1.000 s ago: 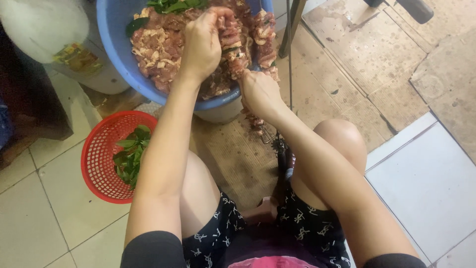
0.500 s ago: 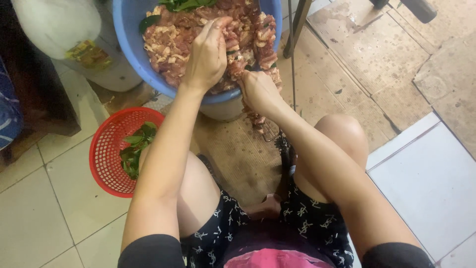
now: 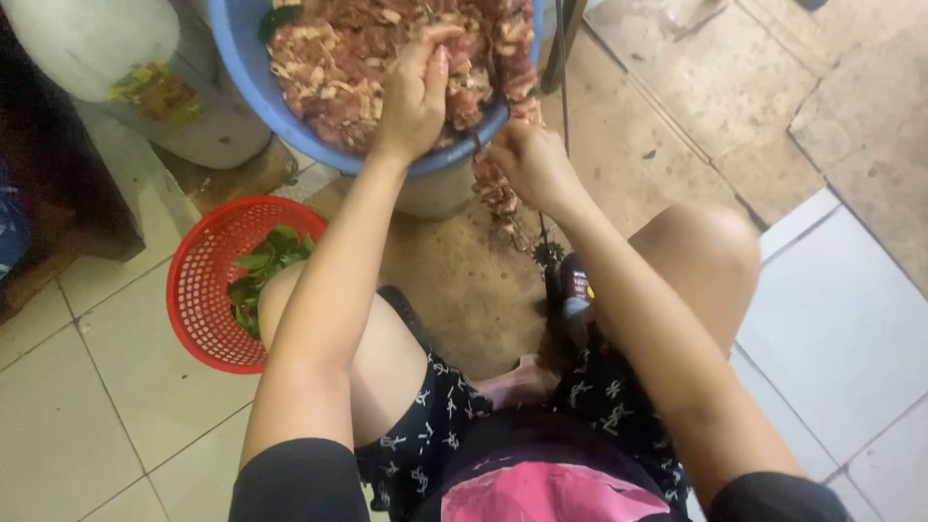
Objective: The person threads pieces of meat and leaves from a blue basin and a red basket onto metal skewers. They press the ingredients together along the length of the skewers and then hold them up.
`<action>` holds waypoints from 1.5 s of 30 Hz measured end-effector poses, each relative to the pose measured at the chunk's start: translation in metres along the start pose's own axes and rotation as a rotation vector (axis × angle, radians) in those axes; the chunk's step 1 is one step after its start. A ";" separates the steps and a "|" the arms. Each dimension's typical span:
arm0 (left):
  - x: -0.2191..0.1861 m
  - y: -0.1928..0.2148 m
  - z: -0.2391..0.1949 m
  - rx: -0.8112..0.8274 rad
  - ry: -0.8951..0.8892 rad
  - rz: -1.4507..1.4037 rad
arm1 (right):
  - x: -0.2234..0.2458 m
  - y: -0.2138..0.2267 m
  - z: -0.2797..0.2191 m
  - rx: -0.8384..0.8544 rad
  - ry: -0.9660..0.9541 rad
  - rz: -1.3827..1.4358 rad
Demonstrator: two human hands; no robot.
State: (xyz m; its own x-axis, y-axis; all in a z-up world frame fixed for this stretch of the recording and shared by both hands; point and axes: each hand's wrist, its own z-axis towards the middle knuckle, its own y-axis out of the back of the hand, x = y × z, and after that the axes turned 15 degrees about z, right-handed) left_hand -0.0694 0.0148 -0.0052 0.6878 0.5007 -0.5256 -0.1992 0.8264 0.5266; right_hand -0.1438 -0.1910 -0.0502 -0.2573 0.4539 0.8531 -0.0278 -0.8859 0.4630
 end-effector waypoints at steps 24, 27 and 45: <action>0.019 -0.014 0.038 -0.229 0.286 -0.585 | -0.033 -0.062 -0.094 -0.471 -0.210 0.068; 0.016 -0.013 0.037 -0.298 0.252 -0.478 | -0.016 -0.060 -0.088 -0.489 -0.192 0.078; 0.022 0.011 0.033 -0.392 0.356 -0.394 | 0.016 -0.079 -0.066 -0.520 -0.155 0.110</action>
State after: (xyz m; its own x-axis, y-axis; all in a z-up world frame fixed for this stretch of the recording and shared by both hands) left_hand -0.0337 0.0264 0.0112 0.5018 0.1405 -0.8535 -0.2657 0.9641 0.0026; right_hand -0.2092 -0.1203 -0.0888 -0.1418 0.3301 0.9332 -0.4927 -0.8412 0.2227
